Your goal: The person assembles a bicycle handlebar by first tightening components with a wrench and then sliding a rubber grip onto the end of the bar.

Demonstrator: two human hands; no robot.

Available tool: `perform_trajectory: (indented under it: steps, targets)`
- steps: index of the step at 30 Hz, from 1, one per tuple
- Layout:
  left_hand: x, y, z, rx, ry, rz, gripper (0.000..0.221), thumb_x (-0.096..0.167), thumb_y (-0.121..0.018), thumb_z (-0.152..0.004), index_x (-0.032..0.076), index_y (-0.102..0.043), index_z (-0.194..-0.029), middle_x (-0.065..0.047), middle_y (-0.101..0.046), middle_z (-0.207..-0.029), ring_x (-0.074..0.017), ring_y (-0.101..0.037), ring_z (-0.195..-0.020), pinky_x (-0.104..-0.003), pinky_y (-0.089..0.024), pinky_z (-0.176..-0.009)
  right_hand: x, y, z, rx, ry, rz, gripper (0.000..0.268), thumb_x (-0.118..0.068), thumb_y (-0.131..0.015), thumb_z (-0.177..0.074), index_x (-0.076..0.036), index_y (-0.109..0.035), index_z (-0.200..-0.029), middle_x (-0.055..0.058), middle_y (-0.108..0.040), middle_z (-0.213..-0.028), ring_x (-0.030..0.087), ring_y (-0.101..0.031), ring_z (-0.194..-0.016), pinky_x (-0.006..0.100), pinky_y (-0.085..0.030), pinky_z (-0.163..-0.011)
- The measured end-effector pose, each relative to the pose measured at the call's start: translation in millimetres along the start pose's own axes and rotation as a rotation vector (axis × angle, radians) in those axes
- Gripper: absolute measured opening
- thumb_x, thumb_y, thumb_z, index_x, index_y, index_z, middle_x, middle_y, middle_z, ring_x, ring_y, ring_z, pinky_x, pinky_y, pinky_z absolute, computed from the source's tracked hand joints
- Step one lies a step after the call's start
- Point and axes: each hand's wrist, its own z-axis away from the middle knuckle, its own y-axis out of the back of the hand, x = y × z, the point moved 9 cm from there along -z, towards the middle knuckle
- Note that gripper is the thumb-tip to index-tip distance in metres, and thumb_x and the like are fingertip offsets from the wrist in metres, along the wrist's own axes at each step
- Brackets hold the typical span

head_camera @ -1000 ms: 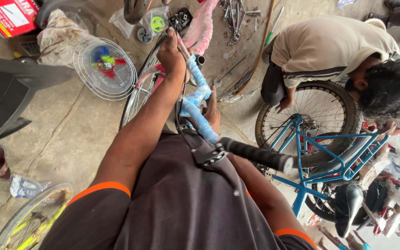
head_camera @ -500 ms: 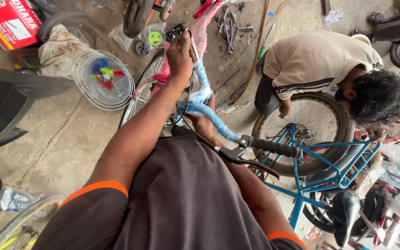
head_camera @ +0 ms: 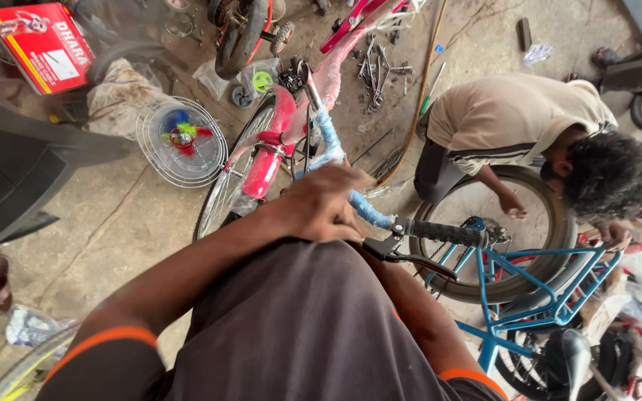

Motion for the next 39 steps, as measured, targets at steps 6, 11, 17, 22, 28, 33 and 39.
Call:
perform_trajectory:
  steps: [6, 11, 17, 22, 28, 33, 39]
  targets:
    - [8.0, -72.7, -32.7, -0.310, -0.042, -0.182, 0.065, 0.027, -0.080, -0.067, -0.002, -0.065, -0.123, -0.022, -0.067, -0.118, -0.0379, -0.062, -0.116, -0.050, -0.047, -0.102, 43.2, -18.1, 9.2, -0.227, 0.020, -0.161, 0.062, -0.033, -0.076, -0.080, 0.000, -0.057, -0.129, 0.013, -0.057, -0.116, 0.030, -0.051, -0.113, 0.041, -0.037, -0.103]
    - [-6.7, -95.5, -32.3, -0.441, 0.011, -0.302, 0.073, 0.026, -0.078, -0.066, 0.003, -0.060, -0.134, -0.023, -0.066, -0.110, -0.0378, -0.063, -0.104, -0.054, -0.047, -0.096, 17.0, -23.5, -9.4, -0.239, 0.120, -0.873, 0.072, -0.027, -0.076, -0.071, -0.004, -0.051, -0.135, 0.014, -0.060, -0.115, 0.029, -0.054, -0.108, 0.042, -0.036, -0.100]
    - [-5.5, -52.0, -41.0, -0.137, -0.066, -0.083, 0.062, 0.020, -0.081, -0.070, 0.008, -0.060, -0.126, -0.016, -0.065, -0.095, -0.0346, -0.064, -0.092, -0.052, -0.049, -0.085, -9.5, -26.4, -87.6, -0.367, 1.211, -2.559, 0.053, -0.016, -0.072, -0.078, -0.004, -0.058, -0.128, 0.008, -0.061, -0.098, 0.017, -0.048, -0.078, 0.033, -0.032, -0.069]
    - [-7.5, -22.3, -55.6, 0.010, -0.088, 0.104, 0.065, 0.017, -0.086, -0.064, 0.006, -0.060, -0.123, -0.011, -0.066, -0.098, -0.0305, -0.064, -0.092, -0.048, -0.048, -0.088, 13.3, -146.2, -162.7, -0.591, 1.069, -2.790, 0.038, -0.008, -0.069, -0.084, -0.005, -0.063, -0.121, 0.002, -0.063, -0.083, 0.007, -0.043, -0.053, 0.024, -0.029, -0.043]
    - [-16.6, 20.4, -78.2, 0.362, -0.223, 0.106, 0.052, 0.009, -0.075, -0.073, 0.005, -0.061, -0.122, -0.015, -0.067, -0.117, -0.0354, -0.063, -0.112, -0.048, -0.045, -0.104, -53.2, -132.4, -117.7, -1.359, 1.545, -3.098, 0.020, -0.013, -0.066, -0.099, -0.005, -0.060, -0.118, 0.001, -0.061, -0.080, 0.003, -0.043, -0.047, 0.020, -0.034, -0.041]
    - [-76.7, 69.6, -69.9, 0.614, 0.156, 0.358, 0.039, 0.009, -0.067, -0.087, -0.002, -0.057, -0.123, -0.015, -0.059, -0.107, -0.0256, -0.059, -0.098, -0.041, -0.050, -0.088, -91.7, -147.8, -81.1, -0.855, 0.803, -3.291, 0.031, -0.005, -0.060, -0.093, -0.002, -0.064, -0.124, 0.000, -0.056, -0.073, 0.008, -0.046, -0.050, 0.023, -0.037, -0.046]
    - [-72.7, 92.2, -60.3, 0.668, 0.011, 0.992, 0.036, 0.010, -0.057, -0.081, 0.002, -0.058, -0.116, -0.009, -0.059, -0.098, -0.0201, -0.056, -0.087, -0.034, -0.050, -0.082, 60.9, -159.5, -57.2, 0.506, 0.897, -2.857, 0.026, -0.007, -0.063, -0.100, -0.004, -0.069, -0.125, 0.003, -0.063, -0.088, 0.010, -0.058, -0.067, 0.023, -0.045, -0.057]
